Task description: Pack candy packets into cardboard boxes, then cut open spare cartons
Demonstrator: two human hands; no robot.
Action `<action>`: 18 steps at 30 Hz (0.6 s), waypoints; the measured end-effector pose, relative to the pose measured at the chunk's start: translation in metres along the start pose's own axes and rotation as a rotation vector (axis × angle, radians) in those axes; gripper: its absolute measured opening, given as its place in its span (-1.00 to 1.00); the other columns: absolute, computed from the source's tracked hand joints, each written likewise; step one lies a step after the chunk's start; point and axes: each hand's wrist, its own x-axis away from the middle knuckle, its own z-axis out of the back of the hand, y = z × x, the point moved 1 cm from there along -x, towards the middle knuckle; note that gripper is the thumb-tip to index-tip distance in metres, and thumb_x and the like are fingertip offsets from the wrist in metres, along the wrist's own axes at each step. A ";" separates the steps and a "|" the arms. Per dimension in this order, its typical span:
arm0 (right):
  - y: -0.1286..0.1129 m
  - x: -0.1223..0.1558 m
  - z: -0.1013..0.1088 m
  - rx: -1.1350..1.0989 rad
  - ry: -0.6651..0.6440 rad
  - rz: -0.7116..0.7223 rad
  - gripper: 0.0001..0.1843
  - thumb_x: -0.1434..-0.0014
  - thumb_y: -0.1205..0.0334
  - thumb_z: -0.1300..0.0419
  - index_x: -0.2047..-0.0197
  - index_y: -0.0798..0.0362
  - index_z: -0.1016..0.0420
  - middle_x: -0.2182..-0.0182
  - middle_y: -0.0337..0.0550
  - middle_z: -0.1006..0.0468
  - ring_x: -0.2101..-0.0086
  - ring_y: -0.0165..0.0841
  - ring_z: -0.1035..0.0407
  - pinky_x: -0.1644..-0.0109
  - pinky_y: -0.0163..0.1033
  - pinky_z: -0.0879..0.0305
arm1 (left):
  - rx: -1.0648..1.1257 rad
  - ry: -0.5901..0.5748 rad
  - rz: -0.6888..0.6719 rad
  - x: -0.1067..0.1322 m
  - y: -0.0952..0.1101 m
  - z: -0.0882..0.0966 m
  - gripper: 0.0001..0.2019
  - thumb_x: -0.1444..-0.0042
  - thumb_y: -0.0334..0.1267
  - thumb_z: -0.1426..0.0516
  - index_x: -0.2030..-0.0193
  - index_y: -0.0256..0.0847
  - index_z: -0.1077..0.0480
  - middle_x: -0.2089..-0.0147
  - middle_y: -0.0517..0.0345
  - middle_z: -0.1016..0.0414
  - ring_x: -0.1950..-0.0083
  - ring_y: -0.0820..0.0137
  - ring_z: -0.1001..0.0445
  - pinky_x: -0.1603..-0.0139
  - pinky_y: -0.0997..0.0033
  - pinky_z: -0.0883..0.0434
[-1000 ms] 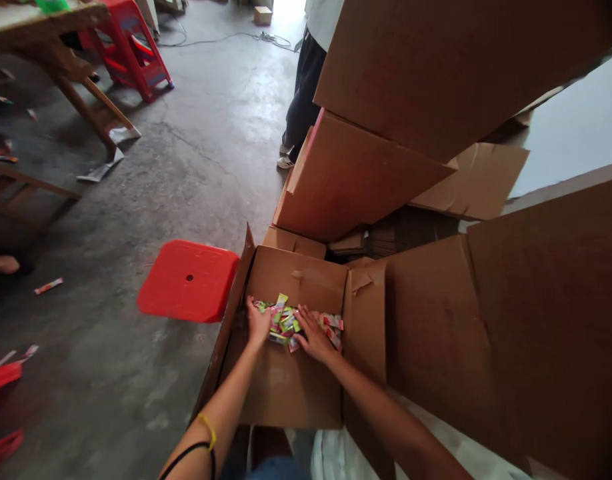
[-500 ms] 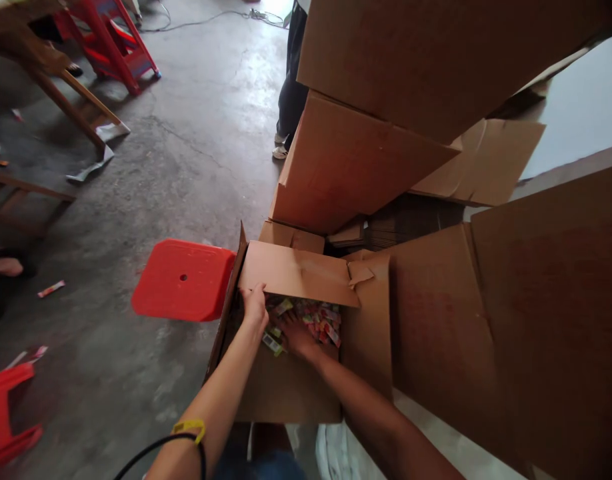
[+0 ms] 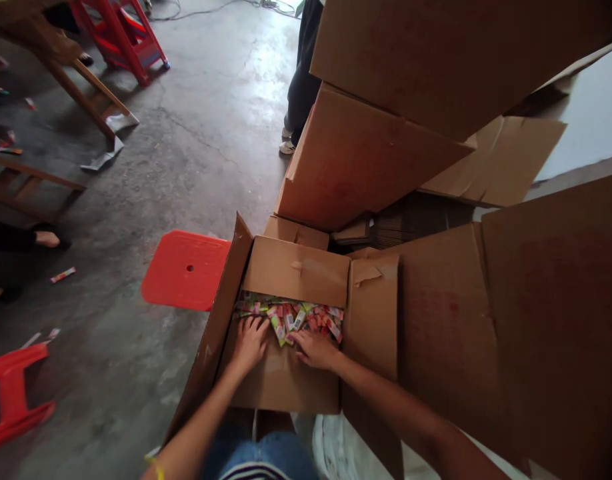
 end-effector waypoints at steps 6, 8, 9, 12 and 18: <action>0.014 0.001 0.005 -0.043 0.397 -0.194 -0.51 -0.16 0.37 -0.05 -0.18 0.12 -0.22 -0.08 0.05 -0.39 -0.08 -0.21 -0.24 -0.20 -0.05 -0.15 | -0.196 -0.010 -0.036 0.000 0.013 0.004 -0.72 -0.11 -0.29 -0.06 0.08 -0.36 -0.43 0.03 -0.21 -0.42 -0.07 0.01 -0.29 -0.14 -0.06 -0.15; 0.017 0.007 0.012 -0.007 0.375 -0.260 -0.63 -0.19 0.35 -0.03 -0.07 0.09 -0.34 0.02 0.00 -0.45 -0.03 -0.21 -0.27 -0.17 -0.07 -0.17 | -0.209 0.003 -0.043 0.013 0.023 0.012 -0.76 -0.15 -0.20 -0.06 0.21 -0.33 -0.44 0.12 -0.16 -0.45 0.01 0.04 -0.33 -0.08 -0.03 -0.18; 0.017 0.010 0.015 0.021 0.361 -0.289 -0.68 -0.21 0.34 -0.02 -0.03 0.09 -0.39 0.04 0.00 -0.46 -0.02 -0.21 -0.27 -0.17 -0.07 -0.16 | -0.204 0.013 -0.051 0.022 0.029 0.016 -0.76 -0.18 -0.17 -0.04 0.24 -0.29 -0.43 0.15 -0.10 -0.46 0.04 0.09 -0.35 -0.06 0.01 -0.20; 0.016 0.015 0.024 0.089 0.306 -0.336 -0.70 -0.25 0.31 0.02 0.02 0.07 -0.44 0.09 -0.03 -0.48 0.02 -0.24 -0.29 -0.13 -0.13 -0.15 | -0.174 0.060 -0.067 0.057 0.045 0.028 -0.73 -0.25 -0.11 0.03 0.21 -0.18 -0.42 0.18 0.07 -0.48 0.06 0.20 -0.36 -0.02 0.11 -0.20; -0.003 -0.009 0.030 0.279 0.166 -0.263 -0.63 -0.19 0.26 -0.09 -0.08 -0.09 -0.43 0.06 -0.09 -0.45 0.03 -0.28 -0.26 -0.06 -0.22 -0.12 | -0.111 0.259 -0.030 0.118 0.070 0.032 -0.75 -0.25 -0.10 0.01 0.15 -0.18 -0.39 0.21 0.14 -0.52 0.13 0.28 -0.40 -0.08 0.08 -0.19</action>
